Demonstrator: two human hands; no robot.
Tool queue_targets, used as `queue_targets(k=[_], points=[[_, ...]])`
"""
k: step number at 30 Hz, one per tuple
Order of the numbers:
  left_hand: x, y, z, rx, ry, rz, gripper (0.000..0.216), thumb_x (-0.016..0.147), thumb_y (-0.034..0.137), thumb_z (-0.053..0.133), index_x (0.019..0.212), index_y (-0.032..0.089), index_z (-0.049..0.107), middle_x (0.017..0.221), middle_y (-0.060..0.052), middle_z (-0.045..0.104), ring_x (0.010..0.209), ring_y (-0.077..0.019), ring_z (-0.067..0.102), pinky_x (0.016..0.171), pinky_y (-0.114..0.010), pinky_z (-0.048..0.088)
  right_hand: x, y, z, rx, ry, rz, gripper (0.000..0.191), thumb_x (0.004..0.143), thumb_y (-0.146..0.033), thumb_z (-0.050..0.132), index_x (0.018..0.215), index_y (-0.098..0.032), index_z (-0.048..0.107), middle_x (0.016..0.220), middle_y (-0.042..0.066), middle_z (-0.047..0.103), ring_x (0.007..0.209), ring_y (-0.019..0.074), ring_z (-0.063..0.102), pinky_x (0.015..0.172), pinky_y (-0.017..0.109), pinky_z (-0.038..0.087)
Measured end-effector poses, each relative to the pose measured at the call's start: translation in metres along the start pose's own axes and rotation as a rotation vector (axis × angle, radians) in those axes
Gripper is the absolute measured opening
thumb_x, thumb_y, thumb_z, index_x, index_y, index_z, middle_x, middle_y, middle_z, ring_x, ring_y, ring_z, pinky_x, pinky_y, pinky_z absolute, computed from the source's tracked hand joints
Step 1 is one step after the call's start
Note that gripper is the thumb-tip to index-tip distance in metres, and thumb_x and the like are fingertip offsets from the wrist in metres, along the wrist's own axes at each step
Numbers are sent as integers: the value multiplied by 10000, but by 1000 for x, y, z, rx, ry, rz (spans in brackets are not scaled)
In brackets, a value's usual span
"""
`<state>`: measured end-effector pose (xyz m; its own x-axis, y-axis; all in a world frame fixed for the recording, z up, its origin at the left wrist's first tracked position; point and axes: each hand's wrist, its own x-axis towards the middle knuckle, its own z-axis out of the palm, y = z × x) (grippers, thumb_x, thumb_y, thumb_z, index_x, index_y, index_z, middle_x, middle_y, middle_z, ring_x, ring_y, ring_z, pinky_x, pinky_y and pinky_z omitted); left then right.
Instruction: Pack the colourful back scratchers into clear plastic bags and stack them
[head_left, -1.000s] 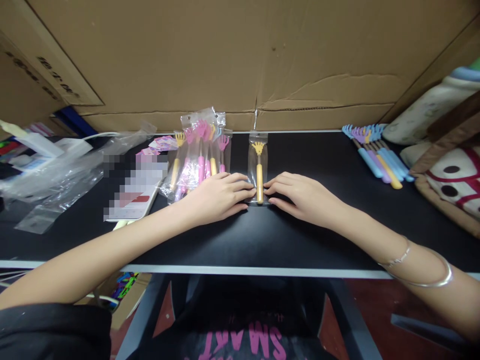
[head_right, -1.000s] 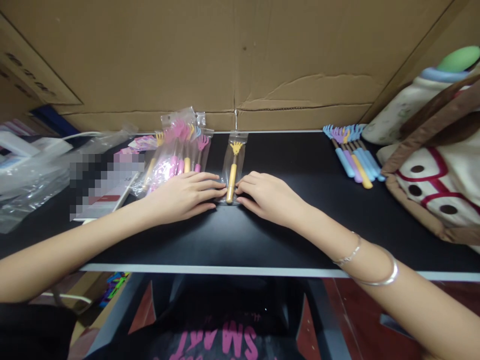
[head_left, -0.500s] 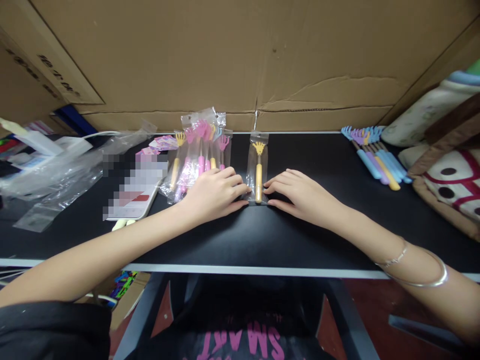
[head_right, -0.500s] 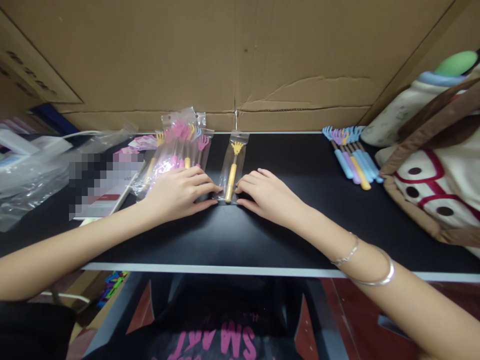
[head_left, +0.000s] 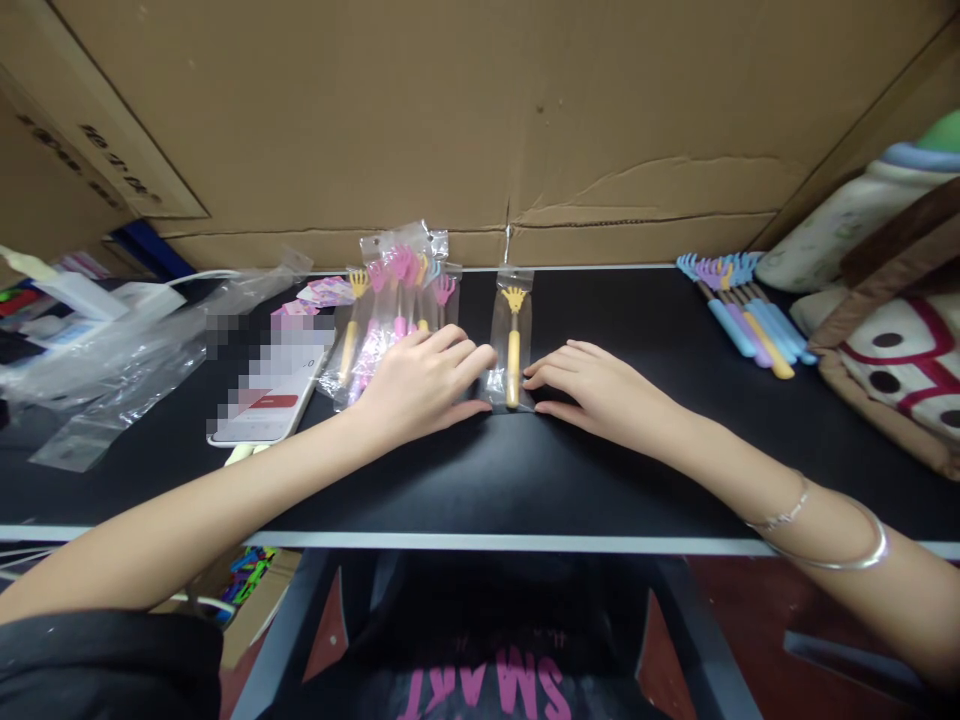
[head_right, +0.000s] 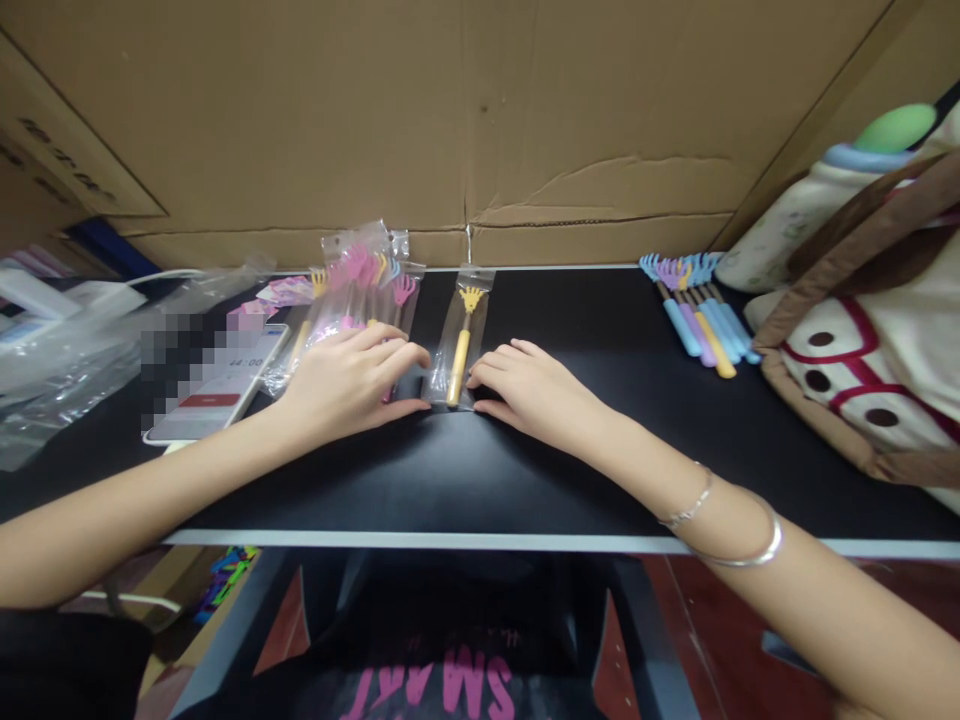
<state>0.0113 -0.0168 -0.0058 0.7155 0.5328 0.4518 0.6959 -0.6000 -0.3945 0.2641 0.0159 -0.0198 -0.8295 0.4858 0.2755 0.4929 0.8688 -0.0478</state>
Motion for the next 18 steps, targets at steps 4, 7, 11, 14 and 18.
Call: queue_targets(k=[4, 7, 11, 14, 18], points=[[0, 3, 3, -2, 84, 162, 121, 946, 305, 593, 974, 196, 638, 999, -15, 714, 989, -203, 613, 753, -320, 413, 1, -1, -1, 6, 7, 0, 133, 923, -257, 592, 1003, -176, 659, 1022, 90, 713, 942, 246, 629, 883, 399, 487], [-1, 6, 8, -11, 86, 130, 153, 979, 252, 534, 892, 200, 649, 895, 1, 710, 888, -176, 609, 695, -307, 384, 1, -1, -1, 17, 4, 0, 140, 919, -260, 599, 1008, -172, 660, 1025, 95, 712, 943, 254, 629, 866, 402, 495], [-2, 8, 9, -1, 91, 88, 176, 967, 248, 568, 824, 208, 664, 768, 6, 663, 773, -168, 563, 616, -292, 335, 0, -2, -2, 34, -8, 9, 171, 920, -280, 599, 1038, -169, 655, 1058, 104, 707, 971, 266, 627, 876, 422, 500], [-2, 6, 7, 29, 125, 70, 164, 949, 257, 598, 803, 226, 666, 747, 2, 625, 722, -177, 521, 576, -291, 306, 0, -6, -3, 47, -22, 33, 202, 935, -277, 567, 1083, -165, 646, 1081, 114, 696, 973, 270, 620, 855, 426, 510], [0, 3, 7, 4, 164, 20, 196, 985, 276, 536, 839, 230, 658, 697, 11, 595, 688, -174, 505, 559, -295, 307, 1, -10, 0, 112, -30, 25, 278, 958, -276, 518, 1190, -164, 622, 1190, 133, 662, 1053, 270, 597, 900, 436, 510]])
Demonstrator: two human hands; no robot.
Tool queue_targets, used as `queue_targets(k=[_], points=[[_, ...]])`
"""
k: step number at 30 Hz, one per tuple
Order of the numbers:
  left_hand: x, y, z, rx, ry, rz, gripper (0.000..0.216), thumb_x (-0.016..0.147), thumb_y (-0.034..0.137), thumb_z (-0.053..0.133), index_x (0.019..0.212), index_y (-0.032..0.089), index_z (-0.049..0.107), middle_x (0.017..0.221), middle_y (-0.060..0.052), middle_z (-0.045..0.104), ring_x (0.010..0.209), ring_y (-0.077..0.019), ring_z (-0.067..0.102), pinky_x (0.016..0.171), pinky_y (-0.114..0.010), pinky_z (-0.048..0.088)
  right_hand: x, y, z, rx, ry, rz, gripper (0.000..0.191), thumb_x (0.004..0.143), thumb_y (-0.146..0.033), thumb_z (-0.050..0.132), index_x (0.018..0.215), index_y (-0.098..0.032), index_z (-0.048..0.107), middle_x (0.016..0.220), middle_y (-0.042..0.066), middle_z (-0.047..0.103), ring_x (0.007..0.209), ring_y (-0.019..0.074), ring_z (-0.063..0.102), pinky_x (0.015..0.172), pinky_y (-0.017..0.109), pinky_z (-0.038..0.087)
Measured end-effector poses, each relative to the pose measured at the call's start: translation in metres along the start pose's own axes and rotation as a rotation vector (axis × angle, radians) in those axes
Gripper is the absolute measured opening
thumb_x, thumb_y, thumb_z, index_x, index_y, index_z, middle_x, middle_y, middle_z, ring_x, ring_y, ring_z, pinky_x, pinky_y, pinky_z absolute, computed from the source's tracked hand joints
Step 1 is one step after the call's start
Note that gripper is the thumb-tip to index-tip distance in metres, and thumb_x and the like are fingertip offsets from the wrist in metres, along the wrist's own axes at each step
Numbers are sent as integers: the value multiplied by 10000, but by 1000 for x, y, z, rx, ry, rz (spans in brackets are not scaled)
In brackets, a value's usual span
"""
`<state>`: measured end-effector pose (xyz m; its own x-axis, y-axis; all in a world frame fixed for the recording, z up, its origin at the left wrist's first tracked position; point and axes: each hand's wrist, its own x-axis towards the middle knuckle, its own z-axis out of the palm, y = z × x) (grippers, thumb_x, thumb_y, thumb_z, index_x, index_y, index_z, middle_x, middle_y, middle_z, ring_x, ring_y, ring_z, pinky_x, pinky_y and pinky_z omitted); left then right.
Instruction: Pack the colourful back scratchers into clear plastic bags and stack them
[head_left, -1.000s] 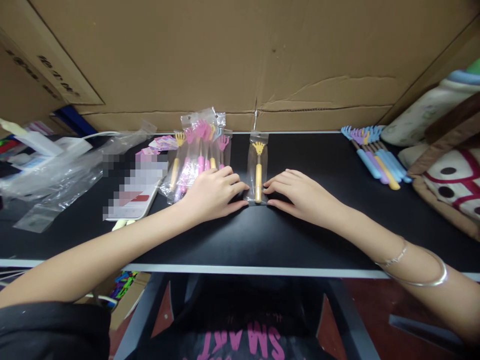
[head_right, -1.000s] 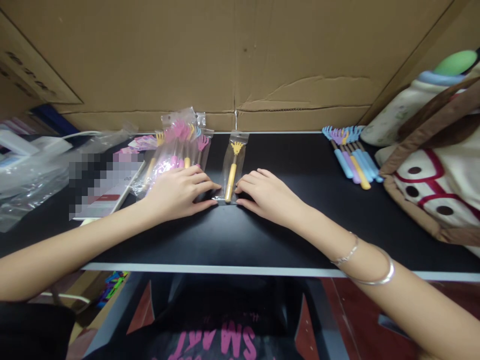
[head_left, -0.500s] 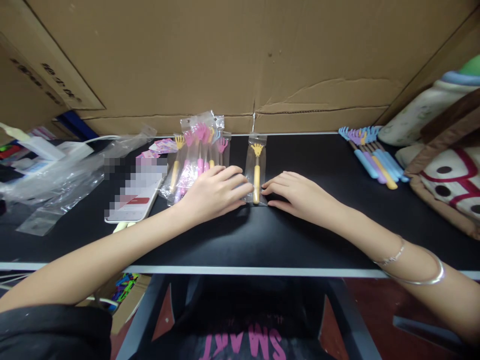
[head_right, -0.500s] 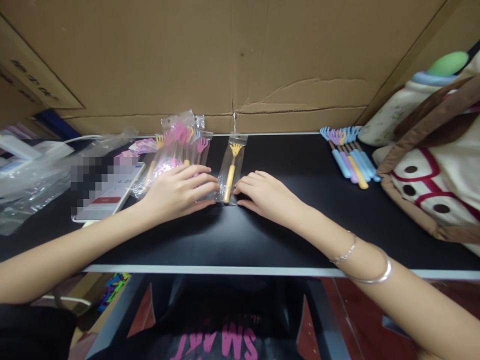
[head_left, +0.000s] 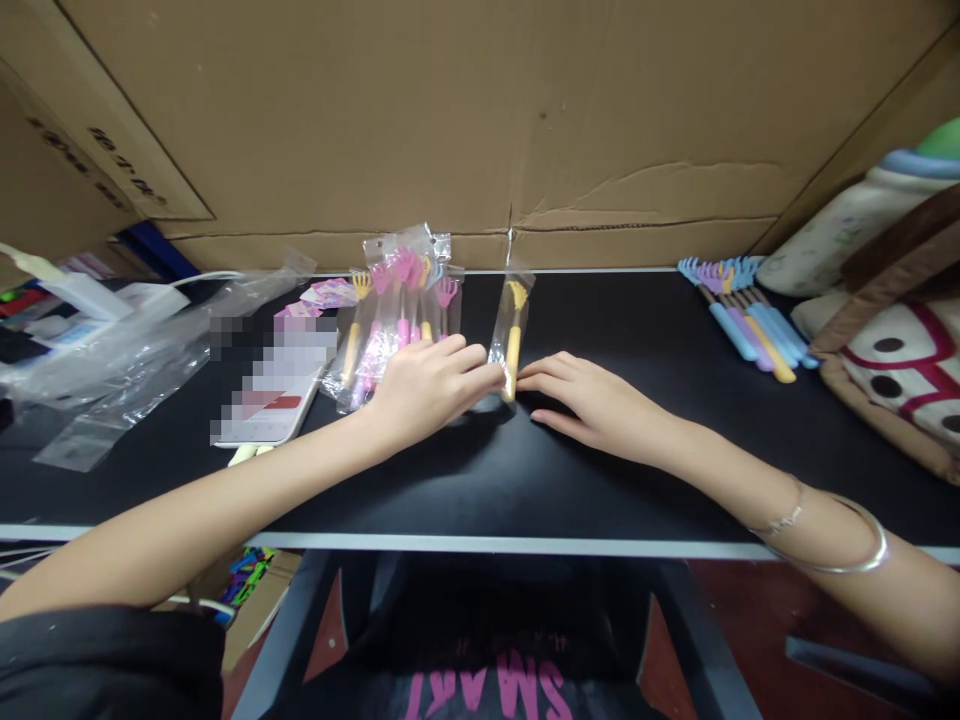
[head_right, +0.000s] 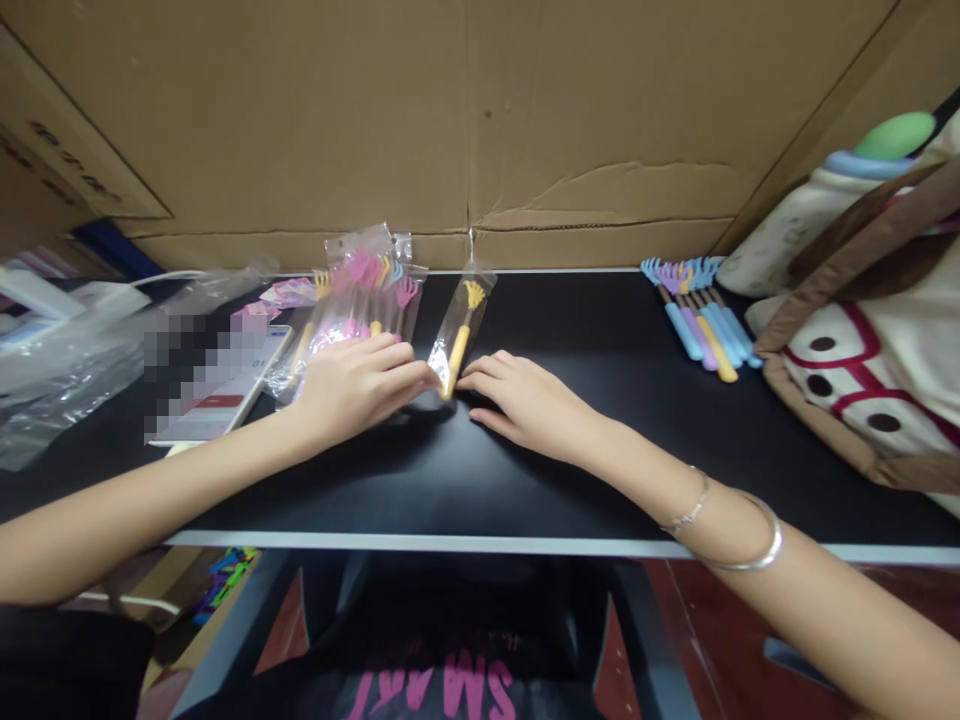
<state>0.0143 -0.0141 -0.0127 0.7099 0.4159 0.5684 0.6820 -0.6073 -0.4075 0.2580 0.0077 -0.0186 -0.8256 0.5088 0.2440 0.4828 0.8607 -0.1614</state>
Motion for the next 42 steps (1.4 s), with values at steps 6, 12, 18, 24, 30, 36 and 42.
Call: queue_targets(k=[6, 12, 18, 24, 30, 36, 42], points=[[3, 3, 2, -101, 10, 8, 224, 1024, 246, 450, 938, 222, 655, 923, 9, 706, 818, -152, 562, 641, -280, 371, 2, -1, 6, 62, -28, -22, 317, 975, -298, 481, 1230, -164, 613, 1277, 155, 623, 1162, 279, 554, 974, 477, 490], [2, 8, 6, -132, -29, 48, 206, 1019, 287, 471, 956, 230, 659, 987, 2, 715, 850, -146, 590, 657, -270, 395, 2, -3, 1, 11, 12, -24, 261, 956, -292, 518, 1154, -185, 650, 1264, 144, 609, 1205, 294, 498, 1004, 490, 464], [-1, 16, 11, -139, -76, 67, 182, 1009, 259, 493, 1089, 271, 656, 920, 28, 717, 811, -136, 605, 611, -258, 373, 0, 3, -3, -96, 92, 137, 170, 947, -253, 489, 987, -195, 644, 1025, 106, 669, 1036, 279, 562, 847, 420, 507], [-3, 14, 10, -221, -141, 97, 226, 999, 363, 515, 1155, 233, 615, 1043, 6, 709, 915, -142, 632, 672, -265, 423, 0, 6, -8, -57, 185, 180, 115, 912, -211, 520, 987, -207, 607, 982, 85, 683, 984, 254, 594, 786, 381, 516], [-2, 1, 4, -201, -187, 39, 290, 952, 459, 568, 1011, 181, 627, 956, -22, 709, 872, -176, 645, 673, -284, 425, 1, 3, -10, 13, 98, -15, 213, 932, -286, 548, 1107, -219, 649, 1176, 93, 692, 1150, 265, 564, 941, 428, 494], [-4, -3, 5, -225, -203, 61, 249, 969, 419, 552, 1039, 211, 671, 999, -18, 730, 878, -160, 645, 680, -271, 432, -3, 8, -11, -10, 22, -8, 242, 924, -340, 586, 1106, -226, 699, 1102, 86, 722, 1106, 250, 606, 886, 394, 514], [-5, 0, 8, -265, -180, 99, 220, 982, 359, 547, 1127, 232, 654, 1117, -9, 720, 973, -160, 631, 697, -254, 454, -6, 7, -15, -44, 15, 17, 263, 919, -319, 593, 1136, -204, 685, 1096, 104, 684, 987, 227, 644, 834, 359, 522]])
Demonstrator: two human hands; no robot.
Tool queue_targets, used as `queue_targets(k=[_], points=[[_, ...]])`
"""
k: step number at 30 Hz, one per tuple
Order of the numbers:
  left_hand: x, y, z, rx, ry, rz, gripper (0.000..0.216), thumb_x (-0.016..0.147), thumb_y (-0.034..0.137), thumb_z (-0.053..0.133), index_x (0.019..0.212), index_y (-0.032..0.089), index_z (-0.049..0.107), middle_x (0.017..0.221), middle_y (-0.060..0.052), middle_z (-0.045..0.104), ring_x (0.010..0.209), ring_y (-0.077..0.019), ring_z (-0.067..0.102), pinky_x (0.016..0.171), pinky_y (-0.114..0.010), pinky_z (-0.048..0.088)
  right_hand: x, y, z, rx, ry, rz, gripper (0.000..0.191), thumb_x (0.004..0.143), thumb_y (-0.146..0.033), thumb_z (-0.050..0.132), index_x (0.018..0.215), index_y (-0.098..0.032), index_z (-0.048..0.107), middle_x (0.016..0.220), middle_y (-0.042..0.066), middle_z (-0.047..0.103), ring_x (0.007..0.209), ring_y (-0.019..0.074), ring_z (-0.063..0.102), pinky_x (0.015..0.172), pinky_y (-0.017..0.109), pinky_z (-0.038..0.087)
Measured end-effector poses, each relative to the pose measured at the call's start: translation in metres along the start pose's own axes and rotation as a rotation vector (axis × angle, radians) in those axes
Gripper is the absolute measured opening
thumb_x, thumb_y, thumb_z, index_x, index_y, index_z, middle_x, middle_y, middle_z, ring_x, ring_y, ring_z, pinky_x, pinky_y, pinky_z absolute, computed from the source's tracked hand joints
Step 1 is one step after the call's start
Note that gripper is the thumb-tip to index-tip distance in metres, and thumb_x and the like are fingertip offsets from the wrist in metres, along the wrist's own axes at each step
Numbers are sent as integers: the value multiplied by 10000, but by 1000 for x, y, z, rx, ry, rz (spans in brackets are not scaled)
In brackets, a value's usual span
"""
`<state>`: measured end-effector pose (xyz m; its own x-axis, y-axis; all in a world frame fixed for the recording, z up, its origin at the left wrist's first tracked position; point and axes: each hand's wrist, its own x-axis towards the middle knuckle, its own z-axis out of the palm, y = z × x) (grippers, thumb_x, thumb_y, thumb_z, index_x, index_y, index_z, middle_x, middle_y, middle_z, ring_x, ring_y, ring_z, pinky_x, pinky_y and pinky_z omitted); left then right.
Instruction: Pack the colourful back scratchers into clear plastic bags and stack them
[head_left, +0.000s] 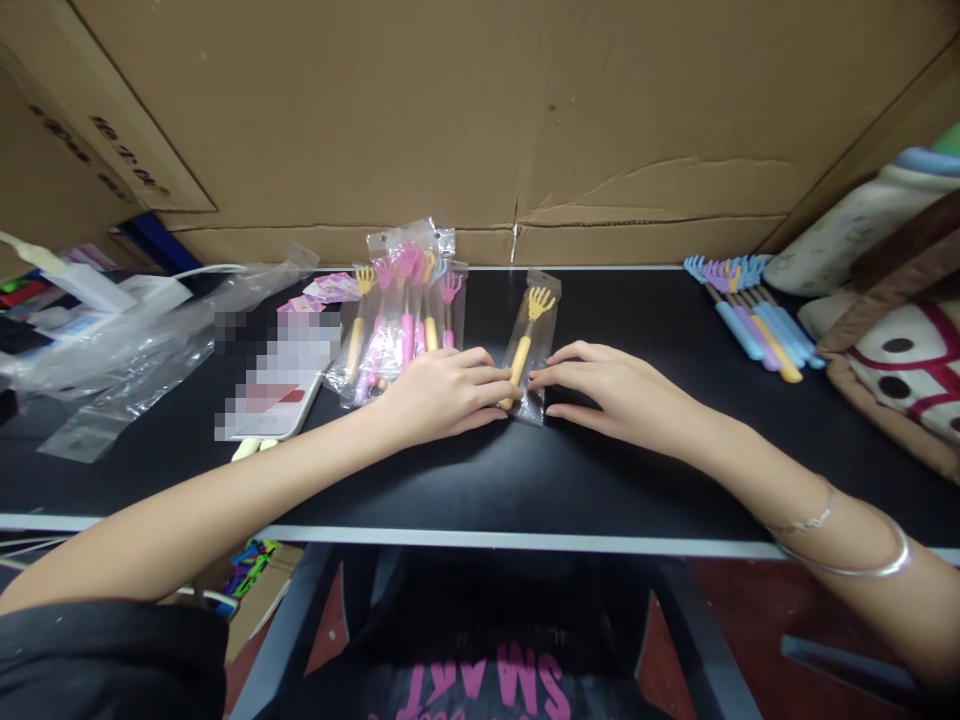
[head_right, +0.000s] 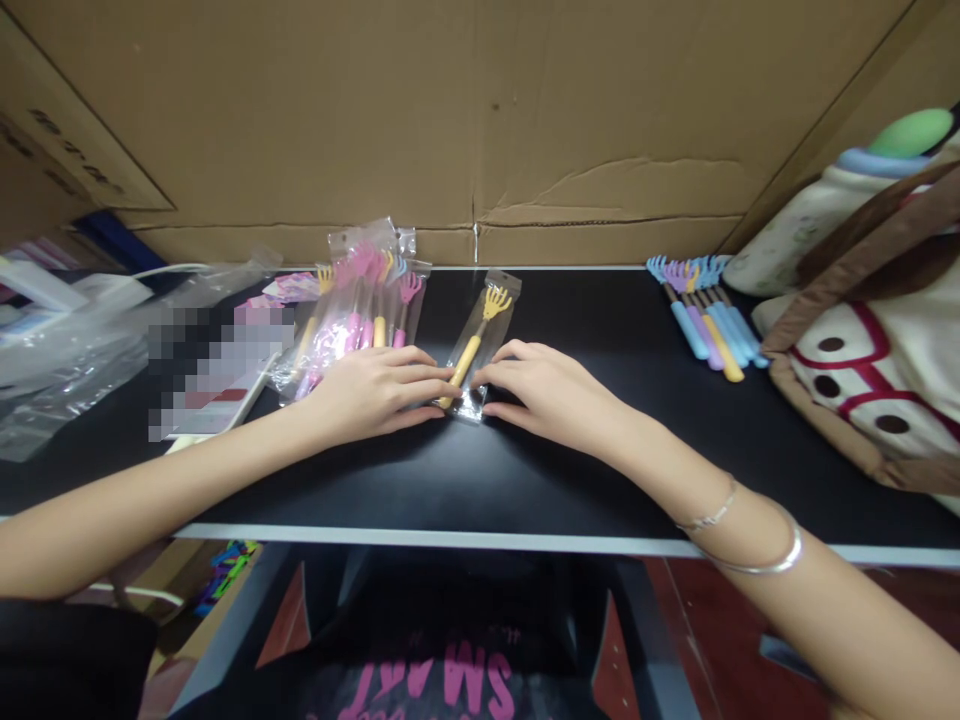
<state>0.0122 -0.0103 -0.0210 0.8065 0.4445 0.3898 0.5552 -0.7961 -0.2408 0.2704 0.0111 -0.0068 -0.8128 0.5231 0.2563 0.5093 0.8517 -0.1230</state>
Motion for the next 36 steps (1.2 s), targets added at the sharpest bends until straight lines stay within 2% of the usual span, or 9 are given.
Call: queue_targets(k=[5, 13, 16, 19, 25, 30, 36], points=[[-1, 1, 3, 31, 8, -59, 239, 959, 383, 574, 1088, 191, 633, 1025, -60, 693, 889, -160, 644, 628, -238, 446, -1, -1, -1, -37, -15, 70, 294, 904, -315, 606, 1183, -231, 648, 1089, 87, 674, 942, 226, 653, 803, 350, 520], [-1, 5, 6, -27, 57, -91, 193, 980, 336, 536, 1054, 205, 658, 974, -36, 687, 839, -132, 667, 627, -212, 461, -1, 0, -2, -22, -22, 56, 258, 903, -307, 592, 1139, -230, 664, 1083, 83, 681, 955, 227, 654, 811, 356, 522], [-1, 7, 8, -22, 110, -109, 200, 981, 355, 535, 999, 207, 668, 919, -19, 684, 770, -131, 668, 585, -215, 445, -1, 0, -2, -16, -28, 80, 269, 905, -304, 591, 1158, -231, 647, 1085, 83, 680, 940, 228, 660, 808, 363, 525], [-1, 8, 10, -32, 135, -119, 235, 980, 393, 534, 1027, 204, 664, 903, -15, 678, 731, -129, 663, 569, -214, 437, -1, 1, -3, 30, -32, 107, 266, 905, -296, 590, 1158, -221, 617, 1098, 85, 694, 968, 235, 665, 821, 376, 532], [-2, 9, 13, -77, 128, -127, 277, 989, 424, 510, 1042, 212, 680, 942, -31, 678, 795, -125, 675, 610, -207, 464, 0, 2, -5, 91, -69, 143, 257, 917, -303, 571, 1163, -226, 582, 1126, 61, 716, 1064, 243, 643, 858, 388, 529], [-3, 9, 16, -116, 99, -107, 270, 1004, 390, 487, 1000, 222, 698, 952, -28, 692, 924, -131, 674, 647, -205, 482, 1, -1, -4, 15, -12, 121, 235, 925, -296, 547, 1126, -216, 639, 1058, 83, 670, 920, 218, 661, 795, 346, 525], [-2, 9, 15, -50, 91, -87, 287, 1006, 401, 473, 1003, 210, 687, 964, -47, 693, 894, -147, 673, 623, -226, 482, 1, -2, -5, -6, -21, 104, 254, 930, -302, 525, 1137, -216, 646, 1026, 83, 662, 884, 215, 654, 770, 337, 517]])
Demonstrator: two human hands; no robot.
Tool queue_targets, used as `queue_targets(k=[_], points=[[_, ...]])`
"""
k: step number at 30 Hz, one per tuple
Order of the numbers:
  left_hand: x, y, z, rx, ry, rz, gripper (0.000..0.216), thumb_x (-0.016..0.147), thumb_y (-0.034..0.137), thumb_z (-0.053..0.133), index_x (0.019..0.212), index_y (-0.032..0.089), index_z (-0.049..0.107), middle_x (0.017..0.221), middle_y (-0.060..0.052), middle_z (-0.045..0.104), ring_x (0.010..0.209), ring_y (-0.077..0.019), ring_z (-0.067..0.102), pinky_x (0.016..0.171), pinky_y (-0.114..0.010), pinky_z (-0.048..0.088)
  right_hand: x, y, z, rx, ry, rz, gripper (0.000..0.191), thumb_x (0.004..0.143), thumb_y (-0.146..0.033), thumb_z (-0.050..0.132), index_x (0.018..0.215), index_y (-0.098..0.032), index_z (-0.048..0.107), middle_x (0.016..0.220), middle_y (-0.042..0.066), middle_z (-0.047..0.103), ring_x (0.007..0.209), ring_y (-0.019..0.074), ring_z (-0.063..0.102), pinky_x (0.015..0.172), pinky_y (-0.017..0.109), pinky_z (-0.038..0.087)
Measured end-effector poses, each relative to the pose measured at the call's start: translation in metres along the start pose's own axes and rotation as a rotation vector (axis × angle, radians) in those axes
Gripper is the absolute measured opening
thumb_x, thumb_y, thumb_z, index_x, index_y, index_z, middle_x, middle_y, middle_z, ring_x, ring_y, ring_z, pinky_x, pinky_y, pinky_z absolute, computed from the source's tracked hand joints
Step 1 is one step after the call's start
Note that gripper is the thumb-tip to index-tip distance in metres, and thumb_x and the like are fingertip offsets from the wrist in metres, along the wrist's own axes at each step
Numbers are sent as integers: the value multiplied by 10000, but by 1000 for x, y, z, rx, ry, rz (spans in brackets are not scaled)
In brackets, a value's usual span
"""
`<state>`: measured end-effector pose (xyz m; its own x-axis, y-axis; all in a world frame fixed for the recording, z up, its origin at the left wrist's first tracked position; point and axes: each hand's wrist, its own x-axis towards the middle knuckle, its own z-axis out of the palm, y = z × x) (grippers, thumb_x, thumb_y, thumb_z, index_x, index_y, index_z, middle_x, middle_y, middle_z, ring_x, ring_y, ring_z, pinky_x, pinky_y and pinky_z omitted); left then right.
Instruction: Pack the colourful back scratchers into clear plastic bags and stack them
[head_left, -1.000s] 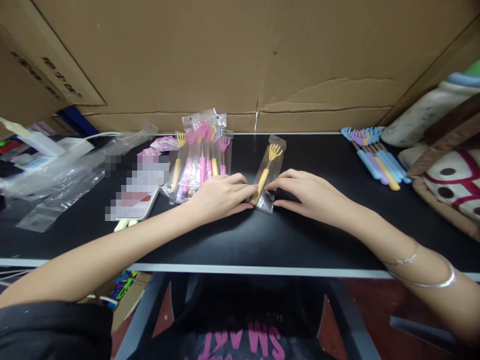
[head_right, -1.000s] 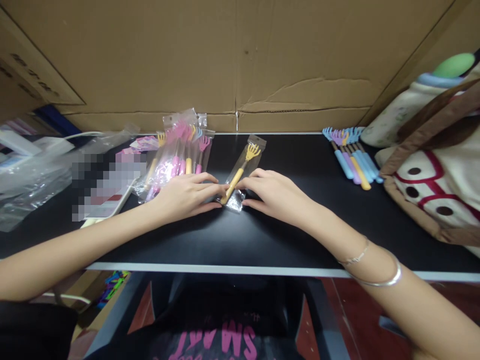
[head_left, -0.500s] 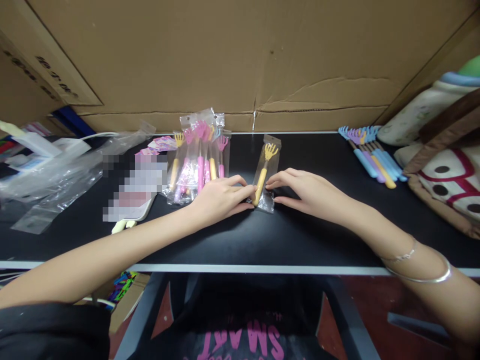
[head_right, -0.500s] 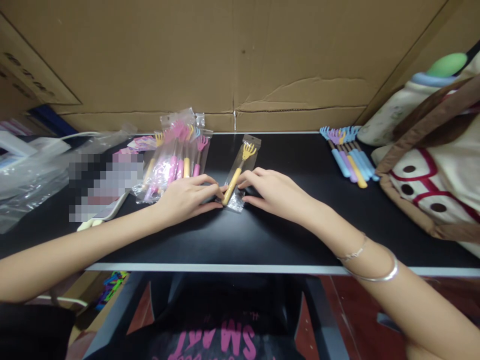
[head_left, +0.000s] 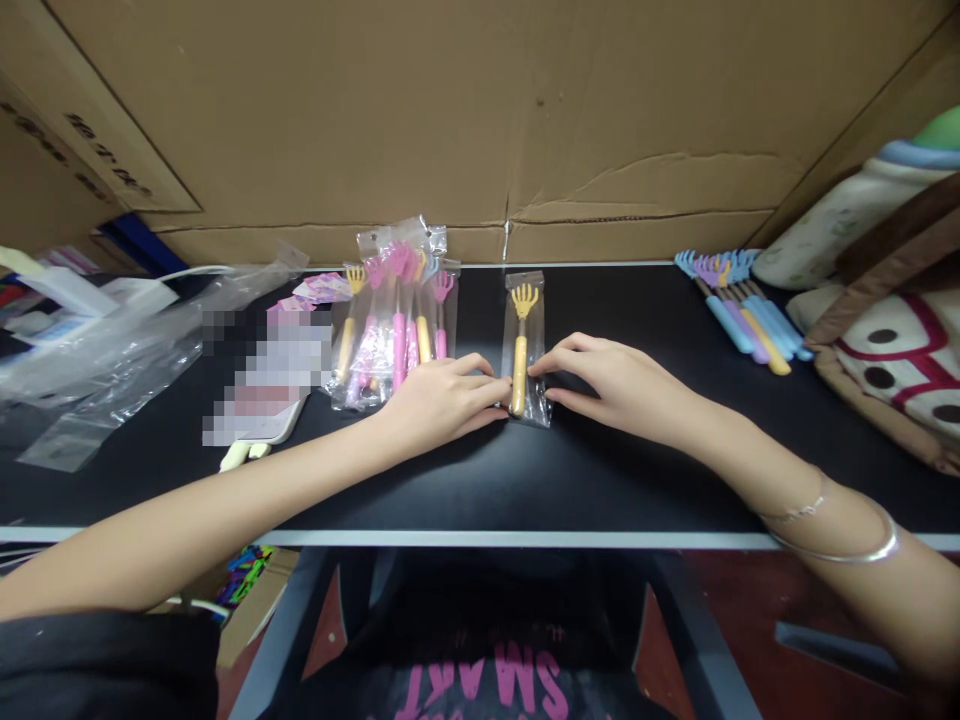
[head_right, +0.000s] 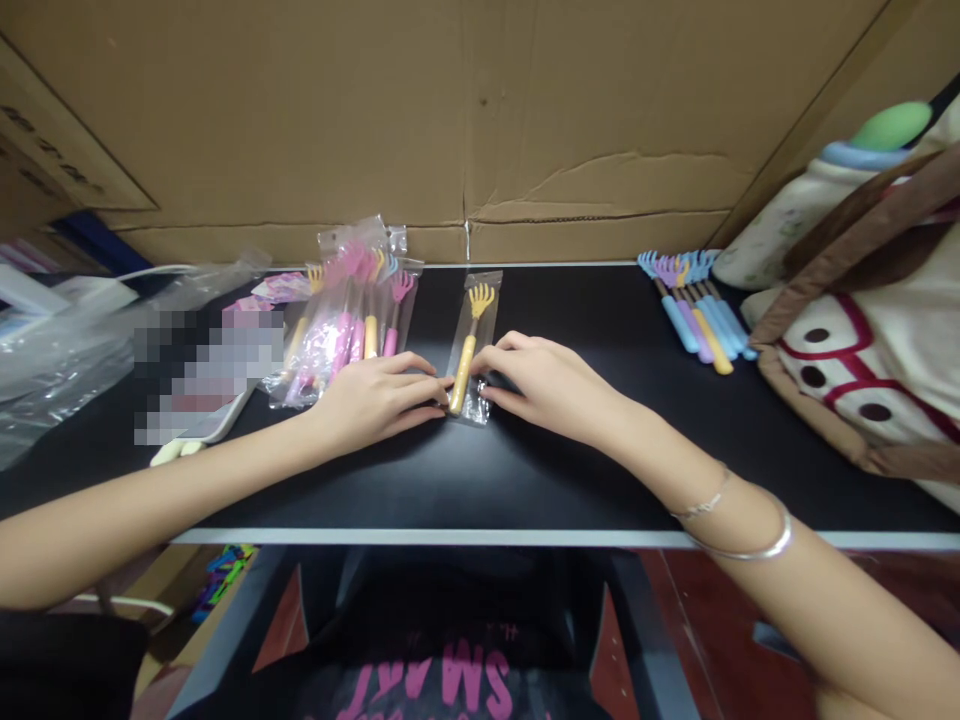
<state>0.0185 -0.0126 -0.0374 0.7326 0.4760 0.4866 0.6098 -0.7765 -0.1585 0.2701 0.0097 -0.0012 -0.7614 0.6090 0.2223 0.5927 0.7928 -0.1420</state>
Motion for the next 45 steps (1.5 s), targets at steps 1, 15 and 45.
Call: queue_targets(k=[1, 15, 45], points=[[0, 0, 0, 13, 3, 4, 289, 1006, 403, 472, 1007, 209, 685, 965, -50, 692, 881, -150, 672, 615, -230, 481, 0, 0, 0, 2, -5, 5, 260, 931, -300, 522, 1146, -216, 641, 1036, 85, 664, 894, 217, 655, 778, 339, 517], [1, 1, -2, -20, -13, 86, 284, 1013, 293, 475, 1241, 246, 638, 1209, 3, 704, 1082, -169, 629, 789, -258, 540, 1, 3, -3, -32, -8, -15, 227, 931, -284, 529, 1067, -192, 685, 932, 75, 677, 874, 211, 650, 736, 310, 489], [3, 2, -2, -130, -117, 100, 340, 1019, 211, 398, 1263, 169, 631, 1255, -97, 669, 1157, -205, 618, 894, -352, 563, -3, 4, 3, 33, -34, -68, 358, 983, -301, 444, 1242, -202, 670, 1109, 120, 658, 984, 238, 635, 815, 366, 534]])
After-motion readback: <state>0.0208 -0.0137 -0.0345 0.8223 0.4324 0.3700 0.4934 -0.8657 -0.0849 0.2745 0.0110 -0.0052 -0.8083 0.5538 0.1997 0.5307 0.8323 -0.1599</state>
